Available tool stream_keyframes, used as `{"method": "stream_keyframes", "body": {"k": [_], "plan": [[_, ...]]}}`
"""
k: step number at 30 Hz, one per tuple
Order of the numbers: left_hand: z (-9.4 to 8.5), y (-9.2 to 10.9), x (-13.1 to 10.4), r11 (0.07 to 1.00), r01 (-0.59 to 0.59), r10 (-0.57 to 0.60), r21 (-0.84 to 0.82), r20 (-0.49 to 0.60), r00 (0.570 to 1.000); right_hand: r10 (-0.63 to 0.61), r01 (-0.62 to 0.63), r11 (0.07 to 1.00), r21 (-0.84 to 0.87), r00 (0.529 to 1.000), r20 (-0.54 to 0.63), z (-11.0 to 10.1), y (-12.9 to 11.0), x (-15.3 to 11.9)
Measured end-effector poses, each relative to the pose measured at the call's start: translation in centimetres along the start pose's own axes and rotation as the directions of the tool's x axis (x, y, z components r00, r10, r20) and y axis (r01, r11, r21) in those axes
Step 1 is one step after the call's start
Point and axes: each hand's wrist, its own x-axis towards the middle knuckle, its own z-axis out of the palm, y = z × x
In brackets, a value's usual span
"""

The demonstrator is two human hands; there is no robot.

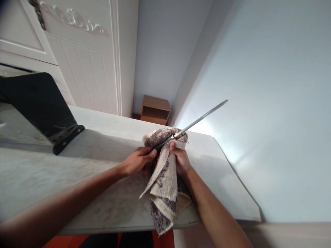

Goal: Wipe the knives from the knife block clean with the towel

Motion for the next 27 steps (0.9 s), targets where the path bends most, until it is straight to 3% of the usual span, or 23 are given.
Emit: {"method": "stream_keyframes", "body": {"k": [4,10,13,15,17,19,23,25,27], "plan": [[-1.3,-0.1,0.7,0.988,0.077,-0.043,-0.133,0.240,0.970,0.003,-0.002,1.000,-0.005,0.999,0.052,-0.5,0.0,0.1],[-3.5,0.4,0.6,0.940,0.257,-0.100,-0.225,0.539,0.837,0.125,-0.100,0.989,-0.108,0.959,0.256,0.7,-0.5,-0.7],[-4.3,0.4,0.8,0.909,0.333,-0.113,-0.251,0.621,0.776,0.096,-0.078,0.993,-0.084,0.969,0.227,0.9,-0.5,-0.7],[-4.4,0.2,0.9,0.887,0.382,-0.142,-0.259,0.634,0.760,0.054,-0.048,0.998,-0.039,0.984,0.169,0.6,-0.4,-0.5],[-4.3,0.1,1.2,0.854,0.429,-0.184,-0.293,0.602,0.777,0.045,-0.045,0.999,0.001,0.991,0.128,0.4,-0.3,-0.2],[-3.9,0.0,1.3,0.827,0.430,-0.217,-0.363,0.499,0.839,0.037,-0.039,0.999,0.029,0.996,0.075,0.4,-0.2,0.1],[-2.7,0.4,1.3,0.900,0.185,-0.137,-0.395,0.145,0.980,-0.061,0.063,0.998,0.031,0.996,-0.066,0.7,-0.2,0.5],[-2.2,0.8,1.0,0.950,0.056,-0.058,-0.307,0.003,0.998,-0.147,0.151,0.988,0.022,0.981,-0.127,1.0,-0.1,0.5],[-1.7,1.1,0.5,0.981,-0.006,-0.008,-0.196,-0.072,0.997,-0.216,0.217,0.976,-0.010,0.965,-0.151,1.2,0.0,0.5]]}}
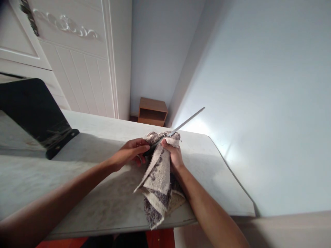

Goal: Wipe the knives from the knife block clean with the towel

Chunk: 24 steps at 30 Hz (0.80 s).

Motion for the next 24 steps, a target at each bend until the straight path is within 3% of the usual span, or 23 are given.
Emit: {"method": "stream_keyframes", "body": {"k": [4,8,13,18,24], "plan": [[1.0,-0.2,-0.7,0.978,-0.078,0.080,0.194,-0.005,0.997,-0.043,0.043,0.996,-0.078,0.999,0.004,0.2,0.2,-0.3],[1.3,-1.1,-0.4,0.969,-0.041,0.051,0.245,-0.035,0.998,-0.025,0.026,0.997,-0.066,1.000,0.014,0.3,0.1,-0.4],[1.2,-1.6,-0.1,1.000,0.014,-0.015,0.003,0.086,0.996,0.018,-0.016,0.999,-0.027,0.998,0.060,0.0,0.0,-0.3],[1.3,-1.4,-0.5,0.958,0.117,-0.044,-0.261,0.267,0.963,0.137,-0.140,0.990,0.021,0.986,0.094,-0.3,-0.2,-0.3],[0.8,-1.4,-0.5,0.908,0.200,-0.048,-0.368,0.383,0.922,0.274,-0.287,0.957,0.048,0.944,0.184,-0.6,-0.3,-0.2]]}}
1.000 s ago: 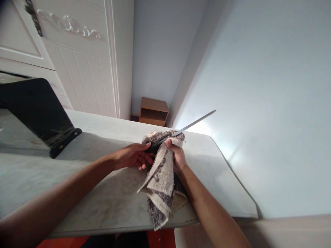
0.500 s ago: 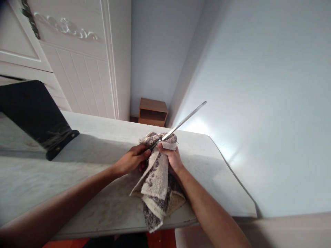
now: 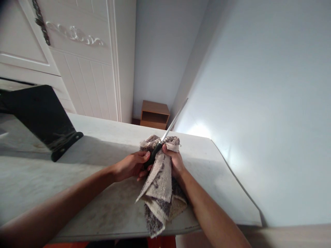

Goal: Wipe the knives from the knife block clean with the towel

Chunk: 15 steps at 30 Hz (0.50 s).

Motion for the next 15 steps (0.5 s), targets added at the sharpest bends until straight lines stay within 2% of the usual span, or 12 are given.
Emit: {"method": "stream_keyframes", "body": {"k": [6,12,15], "plan": [[-0.5,0.3,-0.2,0.989,0.062,-0.049,-0.136,0.093,0.994,0.097,-0.092,0.994,-0.057,0.991,0.090,-1.4,0.0,0.8],[-0.8,0.5,-0.4,0.964,0.150,-0.117,-0.219,0.154,0.981,0.152,-0.134,0.986,-0.101,0.969,0.196,-1.2,-0.5,0.3],[-1.1,0.4,-0.3,0.958,0.163,-0.128,-0.236,0.157,0.979,0.160,-0.143,0.985,-0.096,0.966,0.204,-1.1,-0.5,0.2]]}}
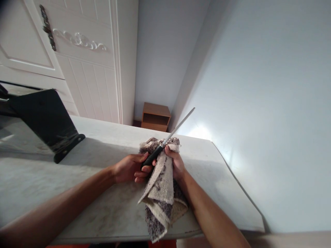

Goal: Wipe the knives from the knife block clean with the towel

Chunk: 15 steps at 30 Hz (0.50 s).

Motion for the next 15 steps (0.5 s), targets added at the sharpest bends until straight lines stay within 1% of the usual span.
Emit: {"method": "stream_keyframes", "body": {"k": [3,6,8,10,12,15], "plan": [[-0.1,-0.2,0.1,1.000,-0.014,0.014,0.016,0.015,1.000,-0.019,0.019,1.000,0.009,0.999,-0.040,0.0,0.0,0.1],[-0.1,-0.4,0.3,0.995,-0.078,0.076,0.060,0.028,0.997,-0.041,0.044,0.999,0.027,0.994,-0.101,0.2,0.1,0.3],[0.0,-0.5,0.3,0.986,-0.128,0.128,0.105,0.010,0.992,-0.050,0.058,0.997,0.050,0.988,-0.149,0.4,0.0,0.4],[0.0,-0.6,0.3,0.970,-0.170,0.180,0.177,-0.042,0.983,-0.063,0.077,0.994,0.075,0.981,-0.181,0.6,0.0,0.4],[0.0,-0.6,0.2,0.943,-0.205,0.239,0.264,-0.102,0.966,-0.075,0.093,0.990,0.101,0.983,-0.169,0.8,-0.1,0.3],[0.0,-0.3,0.0,0.892,-0.274,0.347,0.359,-0.158,0.924,-0.072,0.082,0.988,0.130,0.994,-0.080,1.1,-0.1,0.4]]}}
